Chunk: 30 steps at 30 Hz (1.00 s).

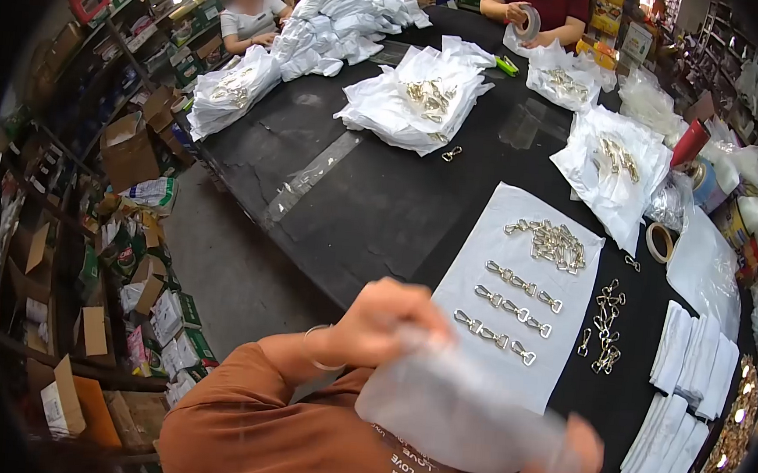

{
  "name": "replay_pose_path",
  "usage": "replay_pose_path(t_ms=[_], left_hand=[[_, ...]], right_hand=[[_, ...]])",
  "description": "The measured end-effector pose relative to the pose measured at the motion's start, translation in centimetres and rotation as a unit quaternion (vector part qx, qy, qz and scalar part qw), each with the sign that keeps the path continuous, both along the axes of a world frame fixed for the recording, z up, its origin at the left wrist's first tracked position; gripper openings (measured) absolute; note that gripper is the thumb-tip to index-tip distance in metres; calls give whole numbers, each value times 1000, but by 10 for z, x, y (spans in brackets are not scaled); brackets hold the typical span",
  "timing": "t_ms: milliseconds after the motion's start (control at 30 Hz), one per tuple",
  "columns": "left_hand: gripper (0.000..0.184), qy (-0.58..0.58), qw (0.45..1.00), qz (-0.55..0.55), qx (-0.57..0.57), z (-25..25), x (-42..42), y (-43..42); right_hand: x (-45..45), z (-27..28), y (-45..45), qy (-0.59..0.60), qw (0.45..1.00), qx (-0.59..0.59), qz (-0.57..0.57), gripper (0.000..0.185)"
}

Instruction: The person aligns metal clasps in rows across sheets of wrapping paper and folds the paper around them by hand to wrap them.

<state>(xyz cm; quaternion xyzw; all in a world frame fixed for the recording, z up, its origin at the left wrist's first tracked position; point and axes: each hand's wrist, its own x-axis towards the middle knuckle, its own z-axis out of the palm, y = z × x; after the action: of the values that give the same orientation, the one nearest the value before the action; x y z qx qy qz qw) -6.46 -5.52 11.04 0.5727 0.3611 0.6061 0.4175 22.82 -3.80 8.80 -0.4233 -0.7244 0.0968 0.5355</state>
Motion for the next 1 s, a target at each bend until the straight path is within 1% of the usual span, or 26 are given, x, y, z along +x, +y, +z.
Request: replay_pose_path(t_ms=[33, 100, 167, 233, 367, 400, 500, 533, 600, 633, 700, 767, 800, 867, 933, 967, 1000], left_hand=[[4, 10, 998, 40, -44, -5, 2, 1], [3, 15, 989, 80, -125, -36, 0, 29], [3, 31, 985, 87, -146, -59, -5, 45], [3, 53, 979, 94, -170, -69, -7, 55], [3, 108, 979, 130, -112, -72, -9, 75], [4, 138, 973, 158, -92, -74, -7, 76], [7, 190, 962, 155, -123, -85, -5, 68], [6, 224, 954, 156, -124, -89, -6, 65], [6, 257, 947, 162, -108, -99, -10, 68], [6, 259, 944, 170, -116, -93, -10, 73], [6, 255, 946, 176, -96, -92, -14, 93], [6, 263, 946, 164, -97, -95, -15, 110], [6, 273, 943, 161, -98, -97, -16, 118], [7, 292, 938, 155, -102, -101, -16, 130], [7, 303, 936, 147, -100, -104, -16, 134], [8, 315, 933, 144, -98, -105, -17, 134], [10, 327, 929, 142, -96, -107, -17, 134]], right_hand=[[-7, -5, 7, 13, 1000, -10, 26, 16], [-4, -29, 40, -19, 986, -165, -2, 18], [4, -54, 58, -29, 982, -188, -9, 20], [9, -65, 66, -34, 976, -216, -14, 23], [5, -70, 87, -37, 981, -190, 0, 23], [4, -75, 85, -38, 982, -186, 10, 23], [-4, -78, 68, -82, 975, -206, 9, 20], [-6, -78, 69, -93, 971, -219, 18, 19], [1, -89, 79, -93, 971, -220, -2, 18], [2, -88, 87, -92, 970, -223, -18, 18], [3, -86, 102, -99, 967, -234, -24, 16], [5, -86, 118, -152, 958, -242, -32, 11], [4, -81, 127, -151, 958, -242, -39, 11], [3, -68, 148, -178, 966, -170, -83, 8], [-1, -65, 179, -140, 987, -64, -44, 7], [-3, -66, 196, -140, 987, -67, -48, 7], [-6, -71, 214, -179, 981, -75, 0, 7]])
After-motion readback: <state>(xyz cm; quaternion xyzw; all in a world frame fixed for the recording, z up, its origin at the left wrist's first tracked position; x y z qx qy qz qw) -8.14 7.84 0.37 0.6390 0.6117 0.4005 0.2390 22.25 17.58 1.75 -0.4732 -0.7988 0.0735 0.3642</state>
